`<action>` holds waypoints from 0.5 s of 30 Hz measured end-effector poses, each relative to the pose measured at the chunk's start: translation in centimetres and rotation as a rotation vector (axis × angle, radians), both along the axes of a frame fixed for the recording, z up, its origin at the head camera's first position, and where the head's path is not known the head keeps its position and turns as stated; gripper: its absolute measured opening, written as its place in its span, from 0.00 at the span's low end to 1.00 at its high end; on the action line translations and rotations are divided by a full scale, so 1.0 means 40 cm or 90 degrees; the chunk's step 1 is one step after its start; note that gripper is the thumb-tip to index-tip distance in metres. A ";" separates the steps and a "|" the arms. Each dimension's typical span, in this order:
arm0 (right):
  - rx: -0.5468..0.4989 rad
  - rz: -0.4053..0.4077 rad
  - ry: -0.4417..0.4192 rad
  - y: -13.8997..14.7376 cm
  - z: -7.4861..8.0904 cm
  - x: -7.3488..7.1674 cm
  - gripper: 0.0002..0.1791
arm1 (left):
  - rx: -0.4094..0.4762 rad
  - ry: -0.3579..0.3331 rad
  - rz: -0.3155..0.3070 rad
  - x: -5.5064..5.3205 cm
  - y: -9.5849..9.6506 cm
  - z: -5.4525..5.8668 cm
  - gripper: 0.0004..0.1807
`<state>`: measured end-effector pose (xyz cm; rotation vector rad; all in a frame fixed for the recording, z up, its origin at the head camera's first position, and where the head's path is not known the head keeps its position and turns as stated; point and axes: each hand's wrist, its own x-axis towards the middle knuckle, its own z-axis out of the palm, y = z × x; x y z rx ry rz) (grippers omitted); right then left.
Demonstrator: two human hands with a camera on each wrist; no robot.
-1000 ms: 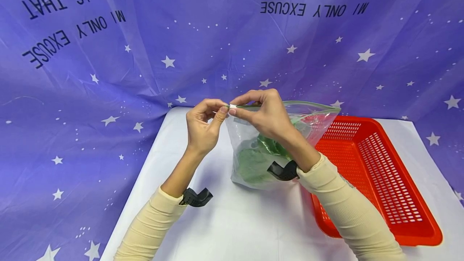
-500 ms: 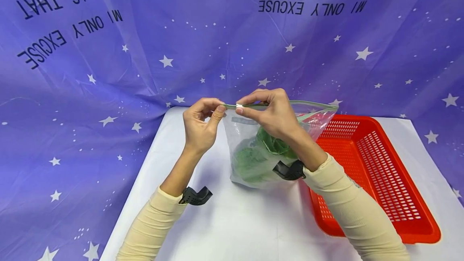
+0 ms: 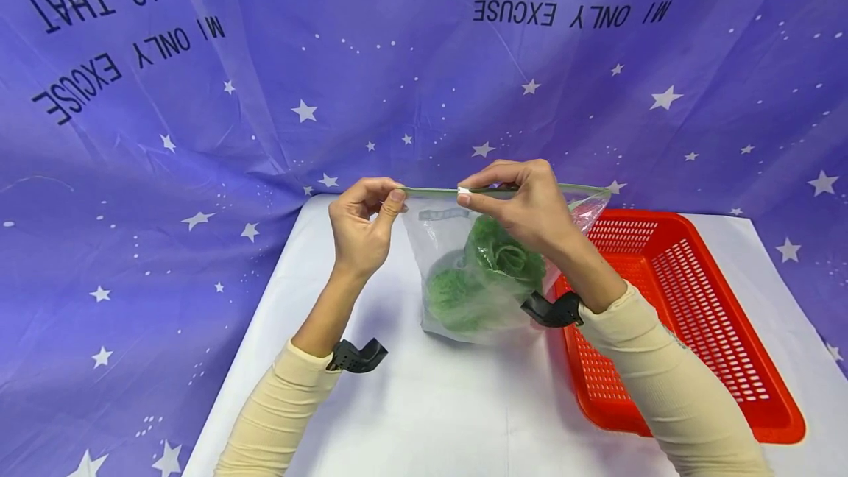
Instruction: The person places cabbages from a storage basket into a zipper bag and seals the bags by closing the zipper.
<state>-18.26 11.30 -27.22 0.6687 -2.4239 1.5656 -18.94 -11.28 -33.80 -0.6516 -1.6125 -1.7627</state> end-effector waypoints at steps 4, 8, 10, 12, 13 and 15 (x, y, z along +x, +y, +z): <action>0.002 -0.022 -0.028 0.036 0.000 0.002 0.08 | 0.014 -0.002 0.004 -0.004 -0.010 -0.005 0.12; 0.020 -0.045 -0.041 0.073 0.002 0.005 0.09 | 0.020 -0.001 0.005 -0.006 -0.016 -0.008 0.15; 0.028 -0.052 -0.039 0.091 0.003 0.007 0.09 | 0.020 -0.001 0.007 -0.007 -0.018 -0.007 0.15; 0.034 -0.057 -0.038 0.107 0.003 0.008 0.09 | 0.019 -0.004 0.010 -0.008 -0.021 -0.007 0.15; 0.036 -0.062 -0.037 0.115 0.003 0.008 0.09 | 0.020 -0.005 0.012 -0.008 -0.022 -0.007 0.15; 0.041 -0.070 -0.031 0.132 0.002 0.007 0.09 | 0.021 -0.008 0.015 -0.009 -0.027 -0.008 0.14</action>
